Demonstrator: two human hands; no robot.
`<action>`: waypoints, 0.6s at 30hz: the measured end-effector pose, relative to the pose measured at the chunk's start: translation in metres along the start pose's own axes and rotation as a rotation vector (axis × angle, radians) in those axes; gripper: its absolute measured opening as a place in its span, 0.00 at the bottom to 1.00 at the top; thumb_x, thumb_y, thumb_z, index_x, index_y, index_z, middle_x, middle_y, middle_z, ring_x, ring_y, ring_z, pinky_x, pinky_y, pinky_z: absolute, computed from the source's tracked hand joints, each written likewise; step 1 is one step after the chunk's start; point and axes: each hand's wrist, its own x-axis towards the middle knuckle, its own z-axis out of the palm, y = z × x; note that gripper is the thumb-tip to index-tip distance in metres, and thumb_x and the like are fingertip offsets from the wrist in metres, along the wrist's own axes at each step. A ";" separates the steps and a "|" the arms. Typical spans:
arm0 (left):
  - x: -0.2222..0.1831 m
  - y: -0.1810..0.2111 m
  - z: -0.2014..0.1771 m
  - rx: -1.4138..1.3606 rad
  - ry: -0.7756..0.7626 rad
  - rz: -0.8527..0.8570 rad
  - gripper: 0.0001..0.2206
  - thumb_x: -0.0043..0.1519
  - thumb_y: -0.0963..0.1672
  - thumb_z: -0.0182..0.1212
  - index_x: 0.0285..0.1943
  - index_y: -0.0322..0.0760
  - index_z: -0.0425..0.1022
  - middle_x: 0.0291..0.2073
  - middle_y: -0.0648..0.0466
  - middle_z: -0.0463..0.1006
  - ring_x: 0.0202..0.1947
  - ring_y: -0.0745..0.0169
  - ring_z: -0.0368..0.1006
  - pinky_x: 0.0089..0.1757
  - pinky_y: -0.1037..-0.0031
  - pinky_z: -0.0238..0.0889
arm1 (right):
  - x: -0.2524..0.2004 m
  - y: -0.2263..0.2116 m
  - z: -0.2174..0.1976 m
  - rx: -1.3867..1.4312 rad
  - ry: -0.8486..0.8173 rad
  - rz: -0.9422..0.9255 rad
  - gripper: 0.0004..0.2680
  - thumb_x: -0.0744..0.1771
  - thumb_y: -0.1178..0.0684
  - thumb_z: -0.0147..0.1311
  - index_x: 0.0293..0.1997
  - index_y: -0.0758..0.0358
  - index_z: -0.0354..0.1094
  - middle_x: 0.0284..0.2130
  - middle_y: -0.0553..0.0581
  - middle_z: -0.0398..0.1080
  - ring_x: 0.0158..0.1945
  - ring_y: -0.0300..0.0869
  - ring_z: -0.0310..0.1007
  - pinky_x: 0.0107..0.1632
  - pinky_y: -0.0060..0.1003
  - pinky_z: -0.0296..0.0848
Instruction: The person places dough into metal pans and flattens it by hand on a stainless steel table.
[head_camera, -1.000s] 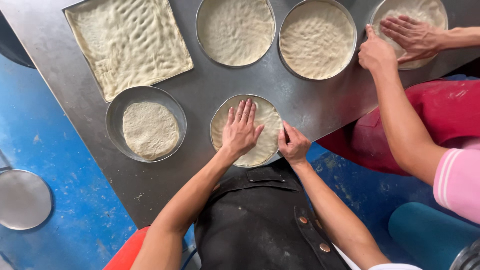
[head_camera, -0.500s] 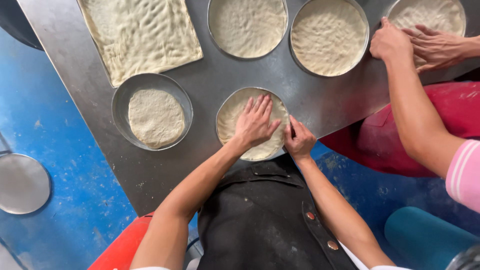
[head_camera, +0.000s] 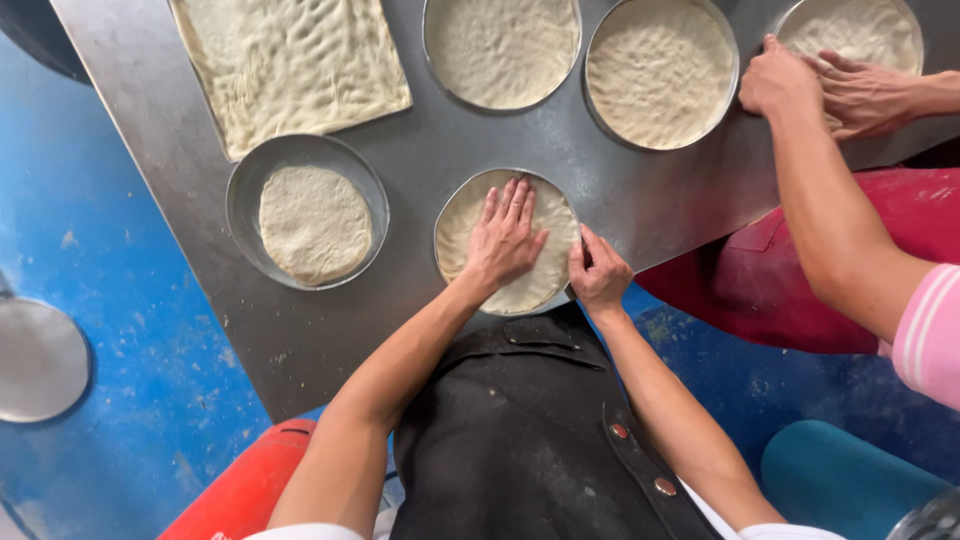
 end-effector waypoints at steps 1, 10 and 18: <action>0.000 -0.001 0.002 -0.004 0.012 -0.005 0.34 0.68 0.54 0.43 0.75 0.22 0.54 0.76 0.37 0.53 0.77 0.43 0.44 0.70 0.54 0.35 | 0.000 0.000 0.002 -0.004 -0.002 0.001 0.10 0.68 0.52 0.56 0.53 0.58 0.76 0.33 0.56 0.77 0.32 0.48 0.78 0.37 0.42 0.75; 0.005 0.001 0.004 -0.013 -0.034 -0.043 0.33 0.70 0.54 0.43 0.74 0.20 0.57 0.73 0.34 0.57 0.76 0.40 0.47 0.71 0.53 0.35 | -0.001 0.003 0.005 -0.027 0.031 -0.030 0.10 0.68 0.50 0.56 0.53 0.58 0.76 0.36 0.56 0.78 0.36 0.50 0.79 0.38 0.43 0.75; 0.003 0.000 0.001 0.001 -0.026 0.001 0.33 0.70 0.54 0.39 0.76 0.22 0.53 0.76 0.36 0.54 0.77 0.42 0.46 0.71 0.53 0.33 | -0.001 0.001 0.002 -0.040 0.034 0.005 0.11 0.67 0.50 0.56 0.52 0.57 0.76 0.37 0.56 0.78 0.38 0.51 0.79 0.39 0.42 0.76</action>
